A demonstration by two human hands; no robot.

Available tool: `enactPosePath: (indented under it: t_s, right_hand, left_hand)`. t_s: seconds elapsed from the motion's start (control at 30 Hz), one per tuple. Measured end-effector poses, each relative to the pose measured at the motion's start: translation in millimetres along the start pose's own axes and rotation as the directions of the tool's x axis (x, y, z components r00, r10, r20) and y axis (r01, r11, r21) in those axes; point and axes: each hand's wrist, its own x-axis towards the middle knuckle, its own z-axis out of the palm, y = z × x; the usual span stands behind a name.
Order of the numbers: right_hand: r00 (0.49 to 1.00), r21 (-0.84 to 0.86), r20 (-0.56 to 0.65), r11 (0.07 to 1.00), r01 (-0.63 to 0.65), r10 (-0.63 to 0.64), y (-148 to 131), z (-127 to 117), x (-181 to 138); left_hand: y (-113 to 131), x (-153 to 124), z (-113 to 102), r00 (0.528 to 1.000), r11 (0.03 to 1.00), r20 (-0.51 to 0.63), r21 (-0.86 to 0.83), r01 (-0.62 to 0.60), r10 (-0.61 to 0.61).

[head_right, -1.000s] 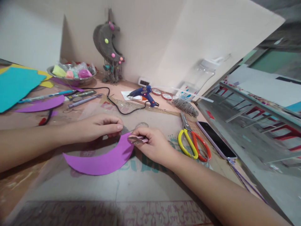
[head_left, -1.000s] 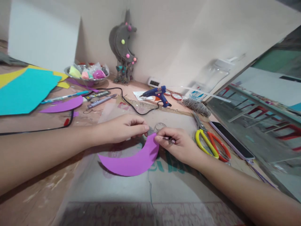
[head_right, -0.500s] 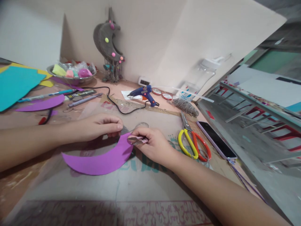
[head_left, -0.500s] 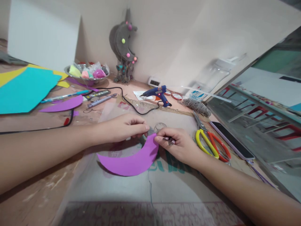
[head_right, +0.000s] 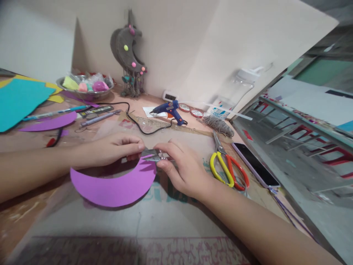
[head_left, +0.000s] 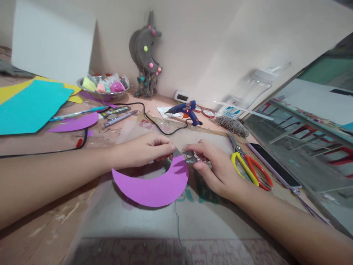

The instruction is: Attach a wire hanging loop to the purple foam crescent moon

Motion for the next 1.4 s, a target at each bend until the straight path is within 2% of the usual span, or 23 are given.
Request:
enactPosePath:
  t_s: [0.33, 0.43, 0.93, 1.23, 1.4]
  right_hand:
    - [0.998, -0.151, -0.033, 0.987, 0.055, -0.060, 6.6, 2.4, 1.5]
    - [0.997, -0.175, -0.045, 0.983, 0.054, -0.063, 7.1, 0.8, 2.5]
    - [0.994, -0.271, 0.013, 0.957, 0.106, -0.107, 7.7, 2.0, 2.3]
    - [0.998, -0.160, 0.058, 0.986, 0.046, -0.037, 8.7, 2.6, 3.2]
    - [0.997, -0.196, 0.056, 0.978, 0.068, -0.058, 8.8, 1.6, 3.5]
  left_hand:
    - [-6.1, 3.9, -0.1, 1.000, 0.999, -0.006, -0.021, -0.027, 0.027]
    - [-4.0, 2.5, 0.5, 1.000, 1.000, -0.001, -0.029, 0.000, 0.000]
    - [-3.9, 0.5, 2.5, 1.000, 1.000, -0.001, 0.006, 0.014, -0.014]
    - [-3.9, 0.7, 2.4, 1.000, 0.999, -0.012, 0.037, -0.015, 0.015]
    - [-3.1, 0.8, 2.8, 0.998, 0.996, -0.024, 0.068, -0.057, 0.058]
